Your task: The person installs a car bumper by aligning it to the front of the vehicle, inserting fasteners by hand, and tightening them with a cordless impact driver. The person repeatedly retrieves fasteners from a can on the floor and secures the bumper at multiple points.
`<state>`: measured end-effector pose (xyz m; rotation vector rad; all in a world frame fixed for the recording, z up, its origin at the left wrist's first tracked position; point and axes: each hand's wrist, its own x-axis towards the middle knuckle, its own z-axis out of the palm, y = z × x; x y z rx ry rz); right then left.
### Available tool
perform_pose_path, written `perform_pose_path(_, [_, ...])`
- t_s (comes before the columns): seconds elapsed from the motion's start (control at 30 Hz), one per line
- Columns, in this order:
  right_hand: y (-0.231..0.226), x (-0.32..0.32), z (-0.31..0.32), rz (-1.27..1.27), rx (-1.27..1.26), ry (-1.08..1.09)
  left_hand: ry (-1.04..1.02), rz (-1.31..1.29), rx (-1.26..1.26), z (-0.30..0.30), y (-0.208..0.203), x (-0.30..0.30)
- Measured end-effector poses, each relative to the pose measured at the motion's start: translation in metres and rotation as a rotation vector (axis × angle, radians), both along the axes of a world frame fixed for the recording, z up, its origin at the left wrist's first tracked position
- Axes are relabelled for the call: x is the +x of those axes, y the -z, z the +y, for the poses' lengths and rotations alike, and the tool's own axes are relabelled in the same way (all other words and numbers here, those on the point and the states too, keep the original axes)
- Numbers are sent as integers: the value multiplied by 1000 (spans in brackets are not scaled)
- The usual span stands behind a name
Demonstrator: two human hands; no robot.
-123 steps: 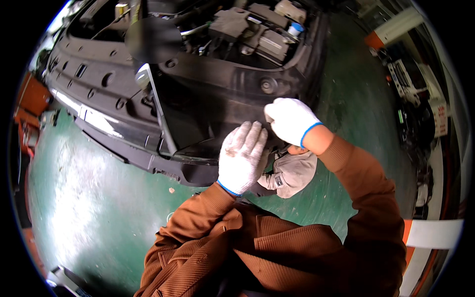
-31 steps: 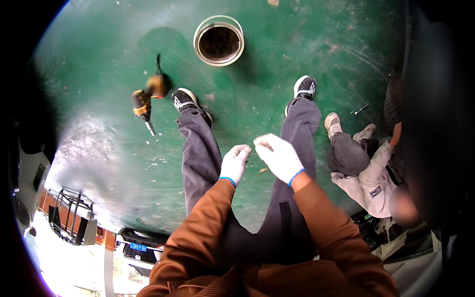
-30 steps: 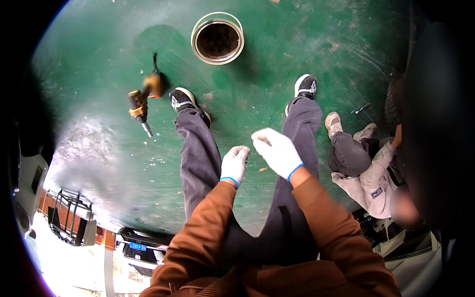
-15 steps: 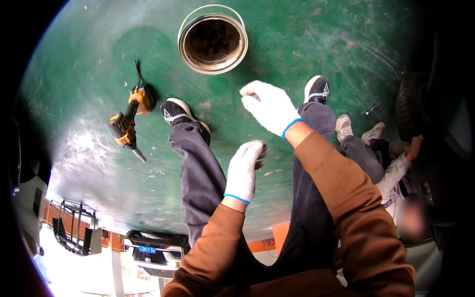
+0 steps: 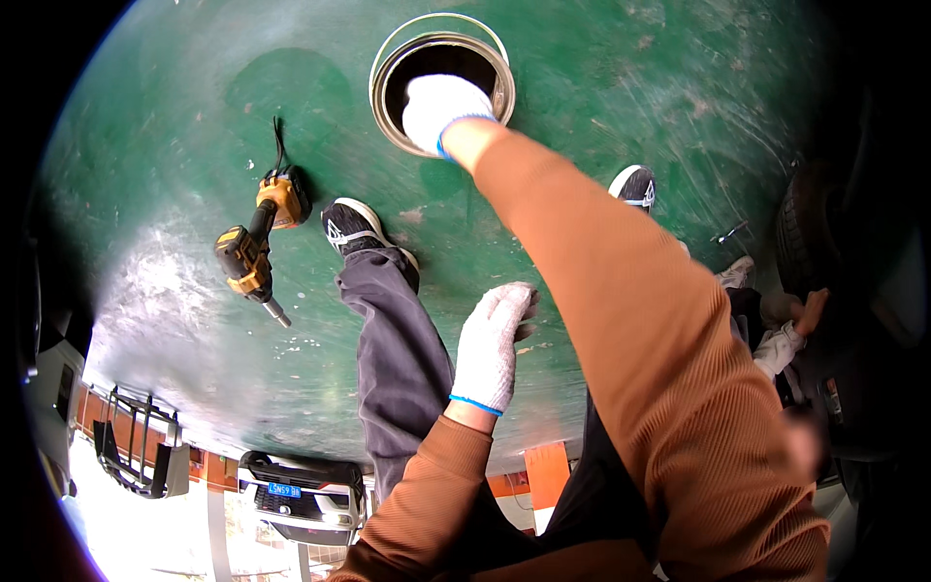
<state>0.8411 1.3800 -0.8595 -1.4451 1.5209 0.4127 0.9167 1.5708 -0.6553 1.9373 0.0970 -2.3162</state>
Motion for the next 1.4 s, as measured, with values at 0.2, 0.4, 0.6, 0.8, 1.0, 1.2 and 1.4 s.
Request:
perform_pose_path(0.2, [67,-17,-15,115,-5,159,-31,0,-51,-8,5,5])
perform_pose_path(0.4, [-65,-50,56,-158,-598,138,-91,-9,-48,3,7,2])
perform_pose_path(0.6, [-110,-88,142,-374,75,1075,-70,23,-69,4,3,-4])
perform_pose_path(0.8, [-116,-72,170,-256,269,700,-62,18,-55,7,2,-6])
perform_pose_path(1.0, [-115,-60,157,-285,193,683,-75,0,-58,10,5,-3])
perform_pose_path(1.2, [-115,-61,150,-292,145,642,-59,-2,-56,11,6,-1])
perform_pose_path(1.4, [-111,-49,153,-291,173,647,-39,-2,-67,8,6,0])
